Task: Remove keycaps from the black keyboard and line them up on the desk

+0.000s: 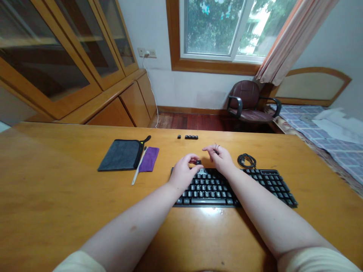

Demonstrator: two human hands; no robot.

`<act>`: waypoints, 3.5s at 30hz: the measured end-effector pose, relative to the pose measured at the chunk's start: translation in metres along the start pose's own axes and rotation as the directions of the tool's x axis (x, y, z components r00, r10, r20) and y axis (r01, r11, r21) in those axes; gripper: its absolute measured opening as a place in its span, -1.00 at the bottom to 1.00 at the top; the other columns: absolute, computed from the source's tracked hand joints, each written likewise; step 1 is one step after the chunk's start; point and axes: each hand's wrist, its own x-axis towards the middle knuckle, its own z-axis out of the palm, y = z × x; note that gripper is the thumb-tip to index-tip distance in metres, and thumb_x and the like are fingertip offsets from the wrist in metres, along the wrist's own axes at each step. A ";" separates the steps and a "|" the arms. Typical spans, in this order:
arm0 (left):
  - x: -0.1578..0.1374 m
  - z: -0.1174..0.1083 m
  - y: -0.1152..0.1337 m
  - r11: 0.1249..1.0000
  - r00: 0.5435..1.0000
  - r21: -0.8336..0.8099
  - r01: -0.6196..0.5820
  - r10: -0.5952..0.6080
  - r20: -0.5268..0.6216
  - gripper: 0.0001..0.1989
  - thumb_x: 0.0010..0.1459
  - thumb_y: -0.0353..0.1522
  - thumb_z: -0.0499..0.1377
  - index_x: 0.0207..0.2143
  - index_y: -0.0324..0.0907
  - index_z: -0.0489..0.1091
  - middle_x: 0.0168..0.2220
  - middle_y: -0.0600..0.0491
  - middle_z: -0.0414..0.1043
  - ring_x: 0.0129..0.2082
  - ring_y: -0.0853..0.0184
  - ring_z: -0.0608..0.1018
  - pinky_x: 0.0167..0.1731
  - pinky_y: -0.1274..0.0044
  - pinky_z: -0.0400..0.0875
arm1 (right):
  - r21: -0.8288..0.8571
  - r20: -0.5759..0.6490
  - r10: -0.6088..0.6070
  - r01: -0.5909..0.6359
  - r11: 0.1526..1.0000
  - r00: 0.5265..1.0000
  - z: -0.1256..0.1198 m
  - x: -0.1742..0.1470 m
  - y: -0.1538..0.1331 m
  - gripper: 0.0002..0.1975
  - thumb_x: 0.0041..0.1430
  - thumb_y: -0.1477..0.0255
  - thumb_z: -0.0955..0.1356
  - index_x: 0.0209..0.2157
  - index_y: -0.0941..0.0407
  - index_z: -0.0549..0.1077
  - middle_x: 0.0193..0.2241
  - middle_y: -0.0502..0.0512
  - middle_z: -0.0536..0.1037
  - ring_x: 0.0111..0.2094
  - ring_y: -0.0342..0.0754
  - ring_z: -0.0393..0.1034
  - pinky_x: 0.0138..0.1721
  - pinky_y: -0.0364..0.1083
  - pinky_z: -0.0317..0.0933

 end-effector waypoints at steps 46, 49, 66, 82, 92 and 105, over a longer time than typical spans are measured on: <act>0.000 0.001 -0.004 0.992 0.993 0.121 -0.037 0.023 0.114 -0.83 0.14 -0.34 0.04 -0.23 -0.12 0.37 -0.31 0.09 0.41 -0.36 0.38 0.43 -0.31 0.52 0.33 | -0.559 -0.142 0.232 -0.271 0.784 0.962 -0.017 0.102 0.015 -0.80 -0.09 0.37 0.40 -0.33 0.08 0.52 -0.44 0.03 0.50 -0.42 -0.11 0.31 -0.42 -0.17 0.10; 0.000 -0.001 -0.001 0.991 0.992 0.129 -0.036 0.019 0.128 -0.83 0.13 -0.34 0.03 -0.24 -0.12 0.37 -0.32 0.10 0.41 -0.35 0.38 0.43 -0.29 0.52 0.32 | -0.635 -0.126 0.332 -0.333 0.697 0.935 -0.006 0.106 0.042 -0.77 -0.09 0.33 0.40 -0.31 0.05 0.52 -0.41 0.05 0.52 -0.42 -0.09 0.33 -0.43 -0.16 0.09; 0.001 0.001 -0.002 0.988 0.992 0.152 -0.031 0.012 0.125 -0.84 0.12 -0.36 0.04 -0.25 -0.13 0.38 -0.33 0.09 0.42 -0.35 0.37 0.45 -0.29 0.52 0.34 | -0.642 -0.063 0.319 -0.283 0.712 0.946 -0.006 0.099 0.066 -0.73 -0.04 0.25 0.36 -0.26 0.02 0.52 -0.40 0.05 0.53 -0.40 -0.09 0.36 -0.40 -0.17 0.13; 0.001 -0.001 0.001 0.985 0.991 0.169 -0.013 -0.010 0.134 -0.83 0.12 -0.36 0.04 -0.26 -0.13 0.38 -0.31 0.07 0.42 -0.34 0.36 0.45 -0.25 0.50 0.35 | -0.610 -0.045 0.320 -0.280 0.741 0.946 0.002 0.099 0.064 -0.72 0.00 0.22 0.36 -0.25 0.04 0.51 -0.42 0.05 0.53 -0.40 -0.10 0.37 -0.37 -0.18 0.14; 0.001 0.000 0.000 0.986 0.992 0.164 -0.037 0.016 0.128 -0.84 0.12 -0.37 0.05 -0.25 -0.12 0.38 -0.31 0.09 0.43 -0.35 0.37 0.45 -0.29 0.52 0.35 | -0.601 -0.053 0.309 -0.278 0.750 0.950 0.003 0.099 0.068 -0.71 -0.02 0.23 0.36 -0.25 0.05 0.50 -0.42 0.05 0.53 -0.42 -0.11 0.35 -0.37 -0.17 0.13; 0.000 0.000 0.000 0.988 0.992 0.153 -0.014 -0.006 0.126 -0.83 0.11 -0.38 0.05 -0.25 -0.12 0.38 -0.30 0.09 0.43 -0.34 0.37 0.45 -0.26 0.51 0.35 | -0.603 -0.056 0.320 -0.287 0.744 0.946 0.000 0.098 0.064 -0.73 0.00 0.24 0.35 -0.25 0.04 0.50 -0.42 0.04 0.52 -0.41 -0.11 0.37 -0.39 -0.18 0.13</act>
